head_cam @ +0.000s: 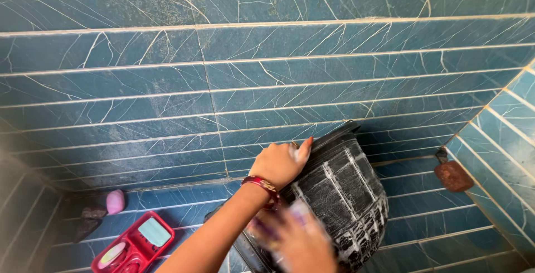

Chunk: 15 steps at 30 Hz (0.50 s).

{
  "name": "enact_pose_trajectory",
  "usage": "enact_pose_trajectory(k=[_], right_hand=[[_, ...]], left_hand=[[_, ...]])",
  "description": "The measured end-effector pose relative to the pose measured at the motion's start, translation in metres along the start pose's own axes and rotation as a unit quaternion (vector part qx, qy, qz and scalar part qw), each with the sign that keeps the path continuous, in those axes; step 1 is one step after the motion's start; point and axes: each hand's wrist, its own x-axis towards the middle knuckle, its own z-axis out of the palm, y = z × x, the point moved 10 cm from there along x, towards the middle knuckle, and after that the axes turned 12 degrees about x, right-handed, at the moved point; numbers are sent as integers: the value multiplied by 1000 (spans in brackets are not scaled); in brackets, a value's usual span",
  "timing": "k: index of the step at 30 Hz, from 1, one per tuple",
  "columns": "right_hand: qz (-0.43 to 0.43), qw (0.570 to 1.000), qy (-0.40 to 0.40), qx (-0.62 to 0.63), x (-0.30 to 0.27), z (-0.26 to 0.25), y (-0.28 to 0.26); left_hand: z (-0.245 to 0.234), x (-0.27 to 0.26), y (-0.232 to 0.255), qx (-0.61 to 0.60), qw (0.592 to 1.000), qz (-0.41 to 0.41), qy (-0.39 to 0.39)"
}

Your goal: The person scrubs the exterior and interior of a large black pot using a purple cloth and soap. They rotate the pot to clean different sides and then flip it to scrub the inside surface.

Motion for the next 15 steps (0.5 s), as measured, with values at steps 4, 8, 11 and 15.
enact_pose_trajectory(k=[4, 8, 11, 15], right_hand=[[144, 987, -16, -72, -3, -36, 106], [402, 899, -11, 175, -24, -40, 242], [441, 845, 40, 300, -27, -48, 272], [441, 861, 73, 244, 5, -55, 224]], left_hand=[[-3, -11, -24, -35, 999, 28, 0], [0, -24, -47, -86, 996, 23, -15], [3, -23, -43, -75, 997, 27, -4], [31, -19, -62, -31, 997, -34, -66]])
